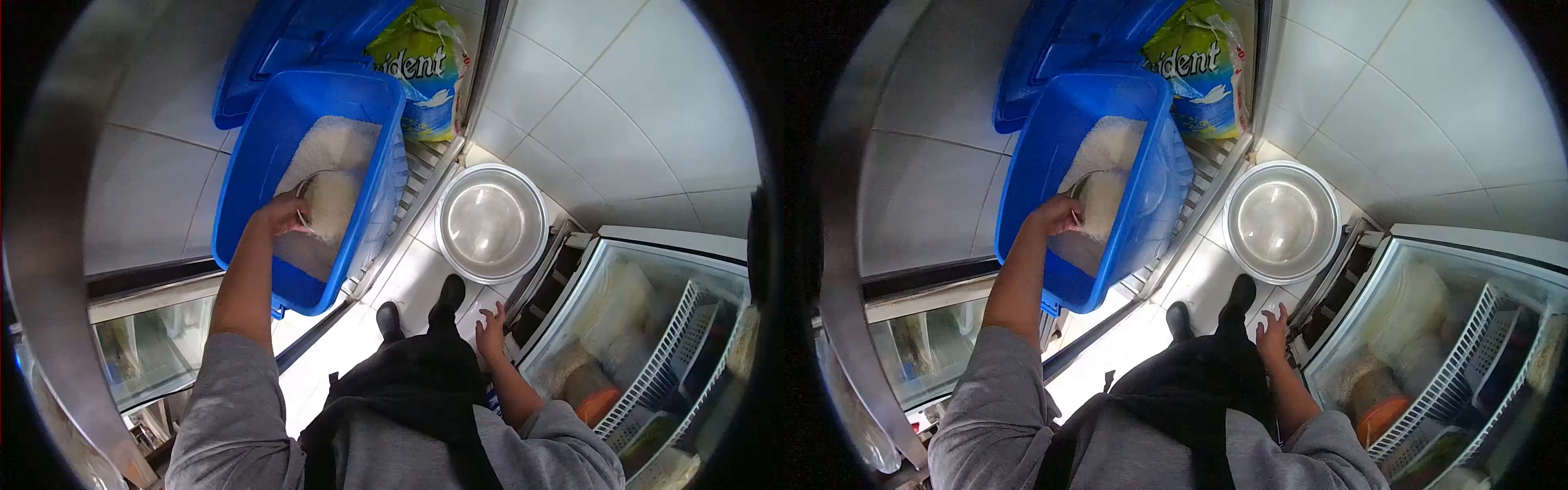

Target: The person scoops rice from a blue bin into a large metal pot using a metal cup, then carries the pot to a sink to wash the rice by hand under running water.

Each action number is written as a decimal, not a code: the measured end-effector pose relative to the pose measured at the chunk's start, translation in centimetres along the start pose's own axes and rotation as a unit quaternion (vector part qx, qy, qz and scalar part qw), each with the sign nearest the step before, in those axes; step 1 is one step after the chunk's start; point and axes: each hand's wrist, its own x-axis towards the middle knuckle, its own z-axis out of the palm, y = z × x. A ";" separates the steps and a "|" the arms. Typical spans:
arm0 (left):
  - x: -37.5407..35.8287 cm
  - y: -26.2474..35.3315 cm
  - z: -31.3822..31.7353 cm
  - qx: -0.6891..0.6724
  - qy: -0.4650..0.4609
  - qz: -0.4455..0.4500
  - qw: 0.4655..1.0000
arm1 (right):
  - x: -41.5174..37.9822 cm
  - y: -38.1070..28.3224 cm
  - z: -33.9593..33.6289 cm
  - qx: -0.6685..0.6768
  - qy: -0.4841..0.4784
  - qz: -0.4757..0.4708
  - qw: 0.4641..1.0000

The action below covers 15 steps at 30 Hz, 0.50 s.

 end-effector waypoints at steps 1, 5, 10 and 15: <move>-0.5 -0.4 -0.2 -0.001 0.002 0.004 1.000 | 0.3 0.3 -0.3 0.000 0.001 -0.005 1.000; -3.4 -2.6 -0.8 -0.178 0.013 0.089 0.980 | 2.6 -0.7 -2.3 -0.006 0.028 -0.018 0.999; -7.2 -3.2 0.5 -0.316 -0.023 0.168 0.933 | 8.1 -13.1 -7.8 0.079 0.082 -0.167 0.979; -10.8 -2.0 2.7 -0.325 0.011 0.197 0.925 | 10.9 -31.0 -9.0 0.170 0.097 -0.408 0.892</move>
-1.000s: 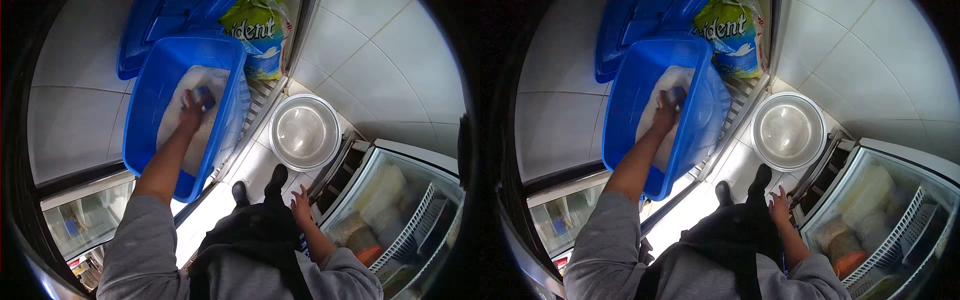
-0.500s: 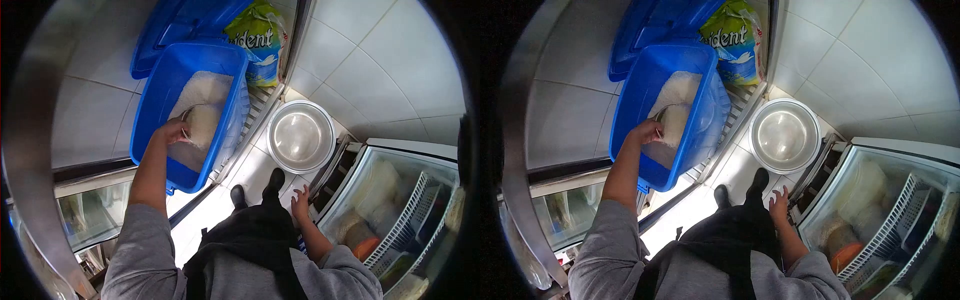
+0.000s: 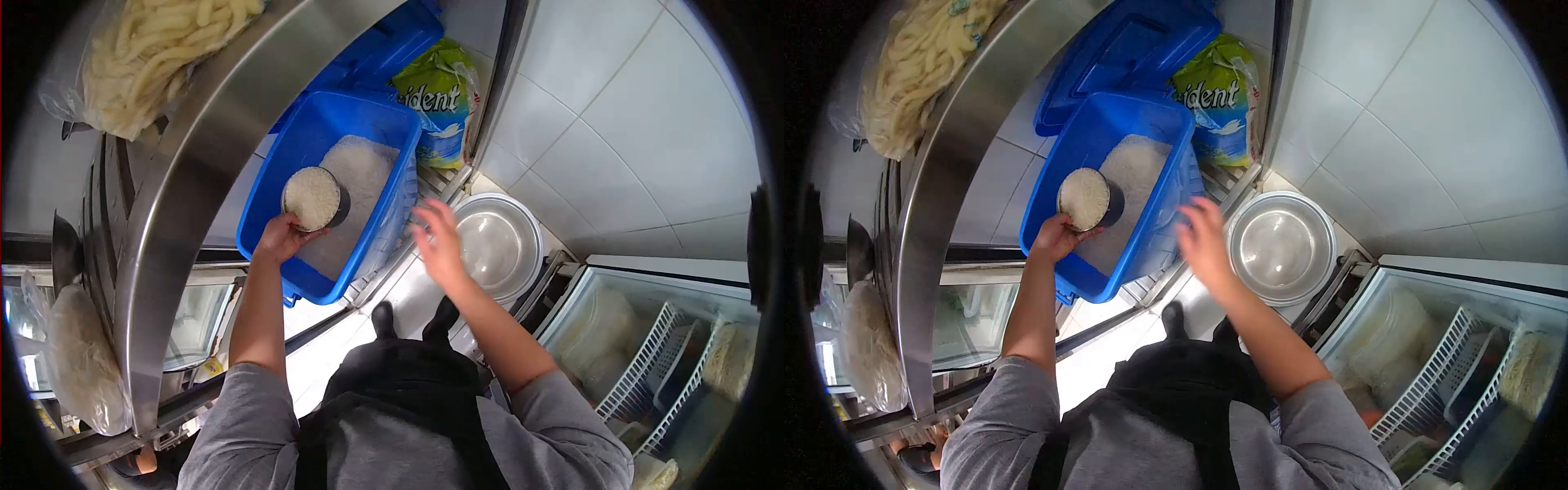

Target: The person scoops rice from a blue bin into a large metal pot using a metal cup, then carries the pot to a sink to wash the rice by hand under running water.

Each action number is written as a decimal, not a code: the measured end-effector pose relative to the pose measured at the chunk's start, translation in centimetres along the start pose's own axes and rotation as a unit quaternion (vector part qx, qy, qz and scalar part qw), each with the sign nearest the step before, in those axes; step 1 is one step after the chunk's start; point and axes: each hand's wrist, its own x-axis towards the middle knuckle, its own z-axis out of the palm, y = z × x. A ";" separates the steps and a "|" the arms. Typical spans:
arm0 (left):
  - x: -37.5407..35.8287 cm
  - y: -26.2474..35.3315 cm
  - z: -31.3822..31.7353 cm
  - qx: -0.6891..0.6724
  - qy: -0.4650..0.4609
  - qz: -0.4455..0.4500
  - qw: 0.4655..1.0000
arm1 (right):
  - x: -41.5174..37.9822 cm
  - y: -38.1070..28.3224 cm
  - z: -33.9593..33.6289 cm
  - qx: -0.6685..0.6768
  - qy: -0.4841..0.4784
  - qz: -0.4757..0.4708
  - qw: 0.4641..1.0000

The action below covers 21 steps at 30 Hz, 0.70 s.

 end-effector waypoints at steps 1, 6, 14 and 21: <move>-0.5 0.5 0.7 0.002 -0.003 -0.001 1.000 | 2.2 -3.1 1.2 0.131 -0.055 0.079 0.987; -2.1 1.6 1.9 0.001 -0.007 0.004 1.000 | 7.9 -6.1 8.7 0.360 -0.201 0.334 0.848; -3.2 4.6 6.5 0.122 -0.117 -0.092 0.981 | 8.0 -6.5 2.9 0.484 -0.208 0.399 0.751; -1.4 -1.3 19.8 0.217 -0.184 -0.080 0.955 | 3.7 -2.5 -10.1 0.546 -0.064 0.359 0.754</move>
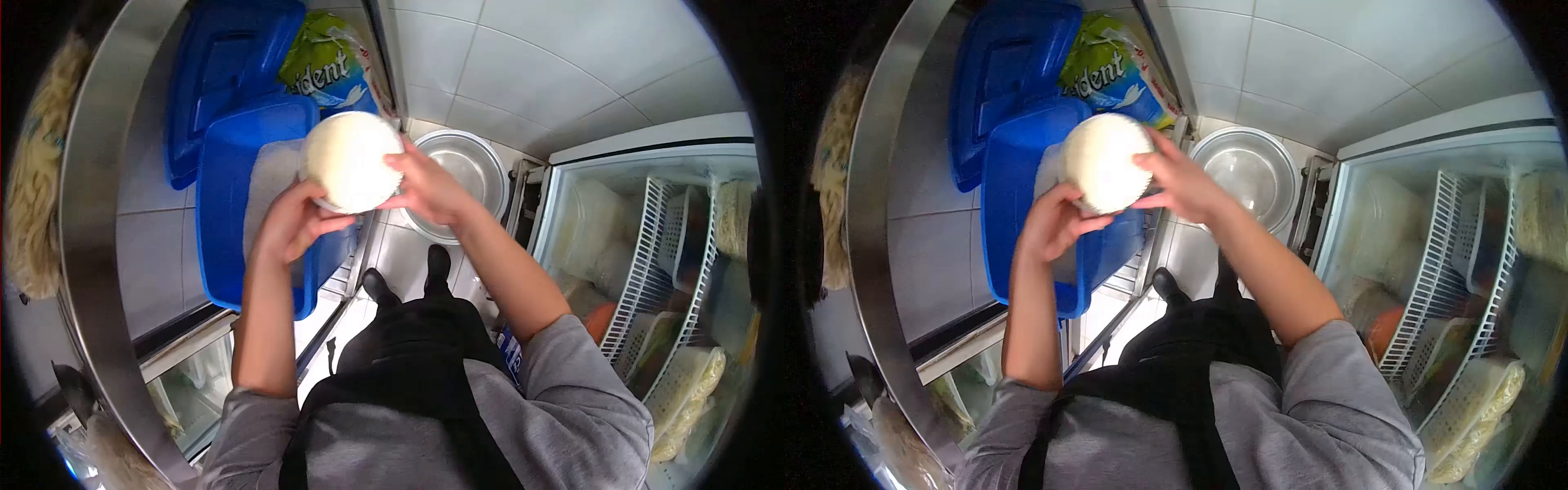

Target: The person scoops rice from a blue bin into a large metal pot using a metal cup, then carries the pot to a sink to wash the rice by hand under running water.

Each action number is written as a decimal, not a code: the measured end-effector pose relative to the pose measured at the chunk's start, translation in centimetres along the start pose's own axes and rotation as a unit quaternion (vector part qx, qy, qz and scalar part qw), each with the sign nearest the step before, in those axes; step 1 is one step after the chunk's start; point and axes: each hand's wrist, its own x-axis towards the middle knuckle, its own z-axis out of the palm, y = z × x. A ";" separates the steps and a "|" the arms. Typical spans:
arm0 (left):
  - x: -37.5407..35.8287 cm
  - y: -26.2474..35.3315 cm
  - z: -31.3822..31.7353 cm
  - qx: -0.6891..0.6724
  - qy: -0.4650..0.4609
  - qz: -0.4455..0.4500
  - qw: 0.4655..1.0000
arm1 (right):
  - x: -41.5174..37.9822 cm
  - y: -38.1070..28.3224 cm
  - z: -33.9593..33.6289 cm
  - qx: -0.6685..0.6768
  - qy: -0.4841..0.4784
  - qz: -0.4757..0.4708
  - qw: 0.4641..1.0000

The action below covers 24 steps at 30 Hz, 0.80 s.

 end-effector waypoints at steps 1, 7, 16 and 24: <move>1.8 -0.5 1.1 -0.019 -0.057 -0.030 0.998 | -1.0 -0.7 -1.8 -0.005 0.036 -0.002 0.999; 14.2 -4.4 9.0 0.126 -0.053 -0.083 0.987 | -3.8 -2.4 -12.3 -0.183 0.225 -0.074 0.954; 29.1 -9.3 14.6 0.269 -0.182 -0.057 0.944 | -4.8 -1.6 -22.4 -0.592 0.313 -0.215 0.711; 28.5 -7.0 16.3 0.212 -0.238 -0.022 0.948 | -5.5 -3.0 -22.9 -0.765 0.261 -0.347 0.477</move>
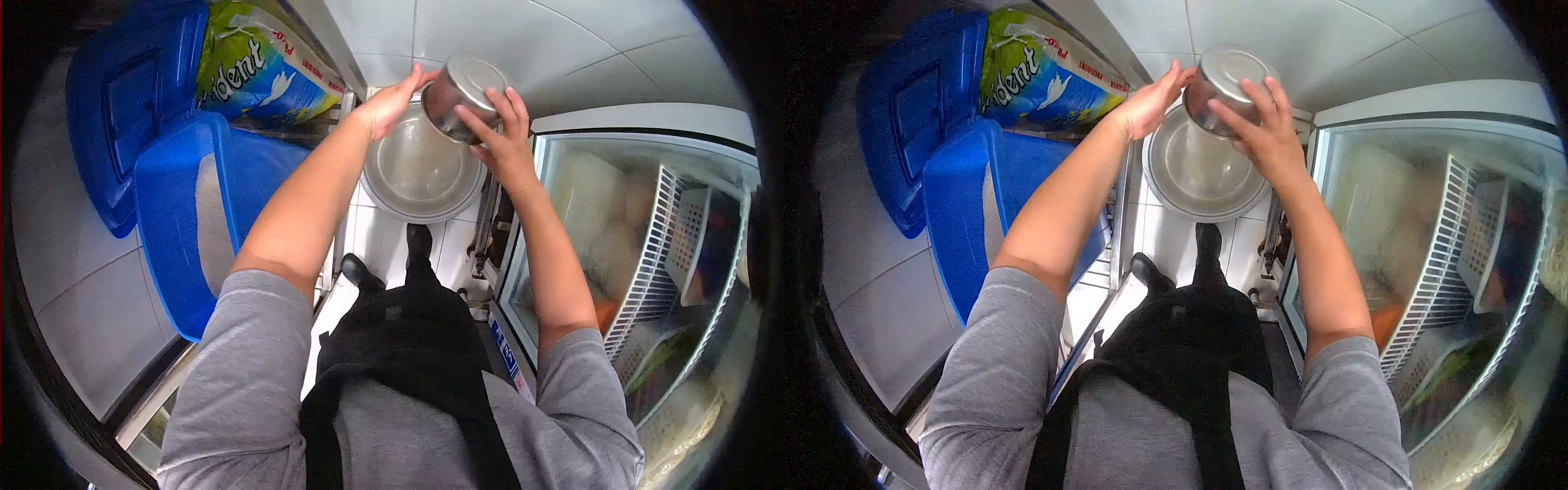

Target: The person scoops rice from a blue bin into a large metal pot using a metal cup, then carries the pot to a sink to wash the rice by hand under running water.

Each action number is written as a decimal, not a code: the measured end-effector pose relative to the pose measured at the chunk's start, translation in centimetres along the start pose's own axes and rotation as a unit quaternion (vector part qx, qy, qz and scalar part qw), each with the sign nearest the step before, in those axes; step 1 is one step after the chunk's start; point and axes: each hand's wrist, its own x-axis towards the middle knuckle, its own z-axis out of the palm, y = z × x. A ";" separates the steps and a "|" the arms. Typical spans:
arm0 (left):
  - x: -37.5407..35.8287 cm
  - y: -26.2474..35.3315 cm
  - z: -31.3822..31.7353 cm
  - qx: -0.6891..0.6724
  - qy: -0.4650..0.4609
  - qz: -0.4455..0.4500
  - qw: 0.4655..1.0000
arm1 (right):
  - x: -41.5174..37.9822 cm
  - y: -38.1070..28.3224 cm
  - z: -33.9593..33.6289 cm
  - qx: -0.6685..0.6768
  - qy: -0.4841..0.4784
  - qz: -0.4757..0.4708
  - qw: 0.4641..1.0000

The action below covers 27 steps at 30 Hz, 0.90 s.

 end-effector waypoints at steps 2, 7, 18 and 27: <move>-0.5 1.0 -0.1 0.000 -0.018 0.033 0.999 | 0.2 -0.3 -0.2 -0.025 0.032 -0.027 0.999; -4.7 5.6 0.3 0.209 -0.022 0.239 0.948 | 2.2 -2.0 -2.6 0.066 0.114 0.050 0.990; -27.5 3.1 -2.5 -0.301 0.141 0.161 0.929 | 7.0 -22.2 -2.4 0.642 -0.056 0.279 0.712; -39.2 -5.8 -14.8 -0.287 0.517 0.212 0.778 | 7.2 -21.5 -1.5 0.834 -0.162 0.347 0.397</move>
